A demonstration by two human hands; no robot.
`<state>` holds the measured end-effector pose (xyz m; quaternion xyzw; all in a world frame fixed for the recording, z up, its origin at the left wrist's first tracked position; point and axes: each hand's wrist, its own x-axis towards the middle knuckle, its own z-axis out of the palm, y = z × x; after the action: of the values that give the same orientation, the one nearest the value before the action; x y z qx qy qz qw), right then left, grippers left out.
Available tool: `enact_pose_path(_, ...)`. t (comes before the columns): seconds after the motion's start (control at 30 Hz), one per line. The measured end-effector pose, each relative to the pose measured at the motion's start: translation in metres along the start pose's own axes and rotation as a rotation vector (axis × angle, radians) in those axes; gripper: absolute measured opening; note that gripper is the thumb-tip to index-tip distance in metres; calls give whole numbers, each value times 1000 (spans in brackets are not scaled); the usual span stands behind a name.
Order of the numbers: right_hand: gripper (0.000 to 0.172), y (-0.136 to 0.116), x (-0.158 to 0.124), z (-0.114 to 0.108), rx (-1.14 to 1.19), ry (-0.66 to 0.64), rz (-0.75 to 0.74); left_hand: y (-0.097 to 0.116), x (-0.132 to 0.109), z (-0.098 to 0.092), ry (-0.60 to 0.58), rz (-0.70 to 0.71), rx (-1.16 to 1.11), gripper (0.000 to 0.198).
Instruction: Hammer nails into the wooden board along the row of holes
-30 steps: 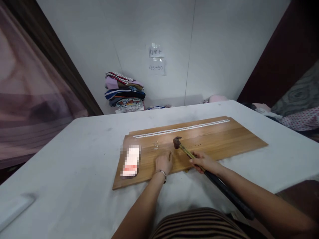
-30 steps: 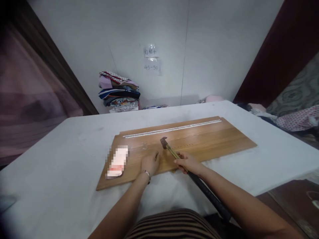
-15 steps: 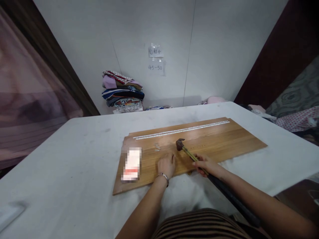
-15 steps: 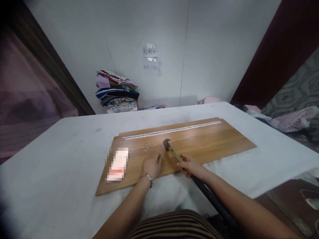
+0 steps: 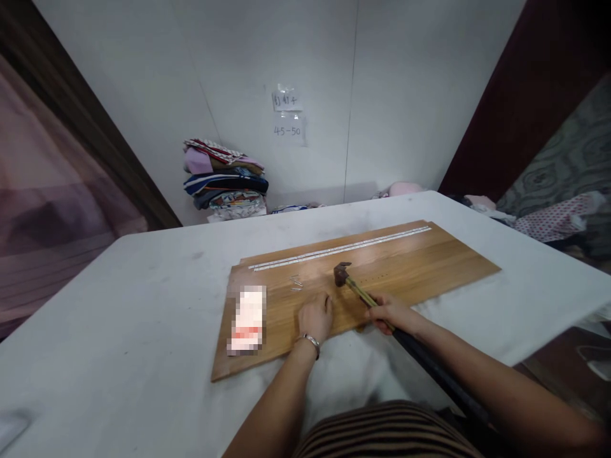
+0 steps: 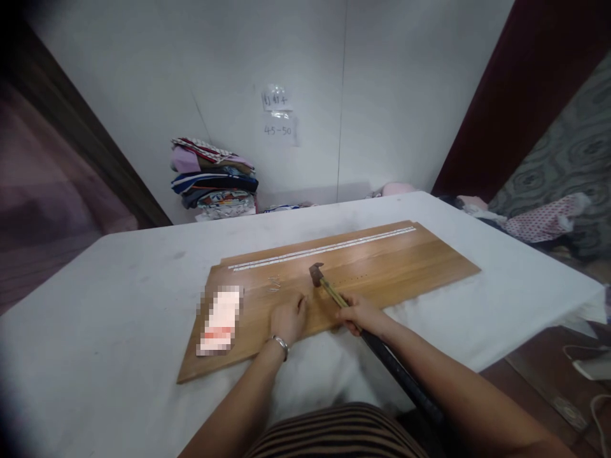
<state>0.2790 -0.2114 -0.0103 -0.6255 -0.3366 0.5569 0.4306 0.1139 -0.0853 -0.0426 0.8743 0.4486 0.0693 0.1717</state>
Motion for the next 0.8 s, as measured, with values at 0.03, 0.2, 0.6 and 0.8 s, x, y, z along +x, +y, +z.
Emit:
enact_pose_path(0.03, 38, 1, 0, 0, 11, 10, -3, 0, 0, 0, -1, 0, 2, 33)
enact_pose_path(0.2, 37, 2, -2, -2, 30, 46, -45, 2, 0, -2, -21, 7, -21, 32)
enact_pose_path(0.6, 38, -6, -13, 4, -83, 49, -43, 3, 1, -3, -27, -3, -45, 35)
enact_pose_path(0.8, 38, -3, -11, 6, -91, 56, -25, 3, 0, -3, -7, 11, -59, 35)
